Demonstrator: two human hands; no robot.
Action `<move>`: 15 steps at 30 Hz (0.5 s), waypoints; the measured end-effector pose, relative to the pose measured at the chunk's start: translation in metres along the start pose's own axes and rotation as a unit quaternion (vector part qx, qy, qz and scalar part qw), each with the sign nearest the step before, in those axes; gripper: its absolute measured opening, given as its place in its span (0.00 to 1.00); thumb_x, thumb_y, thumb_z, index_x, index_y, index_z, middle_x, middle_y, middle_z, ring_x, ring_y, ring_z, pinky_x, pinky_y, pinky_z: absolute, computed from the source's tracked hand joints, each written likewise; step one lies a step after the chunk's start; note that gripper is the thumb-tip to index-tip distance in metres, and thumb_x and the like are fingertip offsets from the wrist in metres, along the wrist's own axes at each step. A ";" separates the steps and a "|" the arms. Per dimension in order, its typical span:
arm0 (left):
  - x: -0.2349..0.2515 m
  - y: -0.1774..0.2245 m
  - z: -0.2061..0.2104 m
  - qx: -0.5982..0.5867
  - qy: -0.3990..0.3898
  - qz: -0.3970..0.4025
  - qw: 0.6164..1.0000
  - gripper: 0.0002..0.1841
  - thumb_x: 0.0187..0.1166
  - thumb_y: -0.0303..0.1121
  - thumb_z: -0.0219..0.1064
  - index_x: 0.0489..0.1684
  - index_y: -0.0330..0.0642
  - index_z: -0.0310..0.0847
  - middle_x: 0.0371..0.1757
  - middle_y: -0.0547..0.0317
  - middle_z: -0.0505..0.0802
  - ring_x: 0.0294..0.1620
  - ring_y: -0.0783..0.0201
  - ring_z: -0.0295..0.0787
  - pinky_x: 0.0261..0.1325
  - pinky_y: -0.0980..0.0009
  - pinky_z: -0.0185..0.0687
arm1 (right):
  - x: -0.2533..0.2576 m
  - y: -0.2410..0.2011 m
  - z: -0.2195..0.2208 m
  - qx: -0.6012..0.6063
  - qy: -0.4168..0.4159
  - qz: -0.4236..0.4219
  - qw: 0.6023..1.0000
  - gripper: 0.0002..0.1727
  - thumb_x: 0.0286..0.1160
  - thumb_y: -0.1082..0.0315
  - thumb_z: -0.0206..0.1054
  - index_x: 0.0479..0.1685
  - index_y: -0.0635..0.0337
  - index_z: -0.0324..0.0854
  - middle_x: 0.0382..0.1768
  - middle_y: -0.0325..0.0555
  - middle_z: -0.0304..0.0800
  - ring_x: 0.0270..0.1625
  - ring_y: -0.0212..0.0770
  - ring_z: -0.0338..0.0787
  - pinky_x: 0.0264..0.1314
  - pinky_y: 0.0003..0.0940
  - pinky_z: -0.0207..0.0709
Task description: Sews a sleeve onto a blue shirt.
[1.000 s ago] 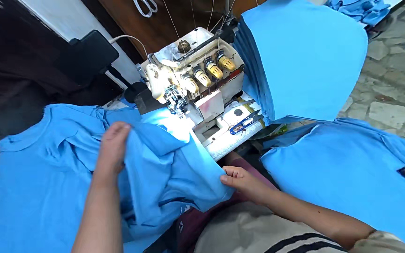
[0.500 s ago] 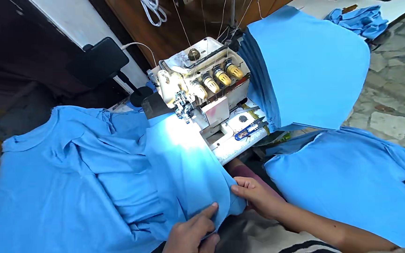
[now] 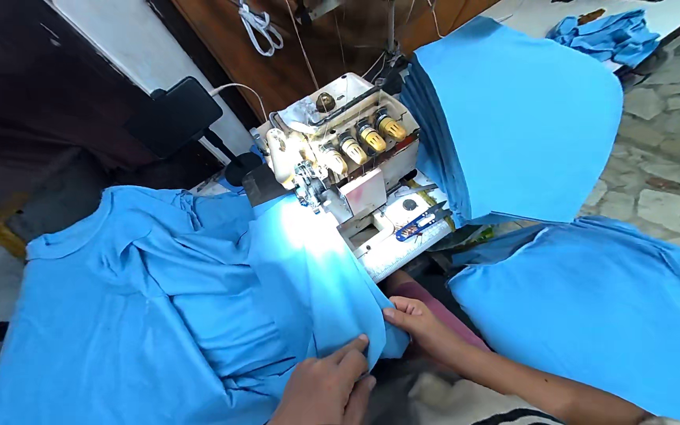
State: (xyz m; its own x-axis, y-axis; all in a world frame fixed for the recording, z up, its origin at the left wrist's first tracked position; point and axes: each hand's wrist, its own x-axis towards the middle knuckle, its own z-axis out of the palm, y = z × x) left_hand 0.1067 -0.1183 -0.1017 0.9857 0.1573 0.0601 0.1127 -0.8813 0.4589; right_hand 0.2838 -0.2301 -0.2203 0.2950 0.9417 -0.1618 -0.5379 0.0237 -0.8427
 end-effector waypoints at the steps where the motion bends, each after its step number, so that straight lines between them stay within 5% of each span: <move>1: 0.002 -0.002 -0.001 0.004 0.004 -0.001 1.000 0.11 0.80 0.33 0.61 0.36 0.36 0.86 0.57 0.50 0.96 0.30 0.62 0.95 0.26 0.63 0.85 | 0.003 -0.002 0.001 -0.001 0.004 -0.005 1.000 0.10 0.81 0.63 0.59 0.30 0.49 0.80 0.27 0.27 0.87 0.33 0.22 0.87 0.40 0.22 0.81; 11: 0.013 -0.017 -0.012 -0.013 0.002 -0.002 1.000 0.12 0.81 0.33 0.59 0.40 0.36 0.87 0.55 0.51 0.97 0.34 0.65 0.95 0.33 0.67 0.87 | 0.013 -0.010 0.009 0.000 0.011 -0.013 1.000 0.11 0.82 0.65 0.59 0.29 0.50 0.79 0.26 0.28 0.86 0.31 0.22 0.85 0.39 0.22 0.80; 13: 0.012 -0.034 -0.022 -0.118 0.074 -0.038 0.990 0.12 0.81 0.33 0.61 0.48 0.38 0.91 0.42 0.60 0.96 0.29 0.77 0.87 0.34 0.79 0.82 | 0.013 -0.013 0.009 -0.003 0.010 -0.010 1.000 0.09 0.82 0.65 0.60 0.31 0.51 0.80 0.26 0.28 0.87 0.32 0.22 0.86 0.39 0.22 0.82; 15: 0.004 -0.044 -0.052 -0.252 0.189 -0.074 0.946 0.08 0.82 0.45 0.65 0.44 0.59 0.89 0.36 0.83 0.91 0.35 0.90 0.83 0.40 0.90 0.79 | 0.008 -0.018 0.009 -0.008 0.002 -0.013 1.000 0.07 0.80 0.66 0.61 0.33 0.50 0.81 0.27 0.26 0.88 0.33 0.21 0.87 0.41 0.21 0.83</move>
State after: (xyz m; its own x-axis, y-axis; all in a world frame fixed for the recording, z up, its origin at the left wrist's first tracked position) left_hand 0.0986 -0.0556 -0.0752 0.8380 0.4948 0.2302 0.0794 -0.5279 0.8456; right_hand 0.2887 -0.2196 -0.2023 0.3113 0.9397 -0.1417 -0.5179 0.0427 -0.8544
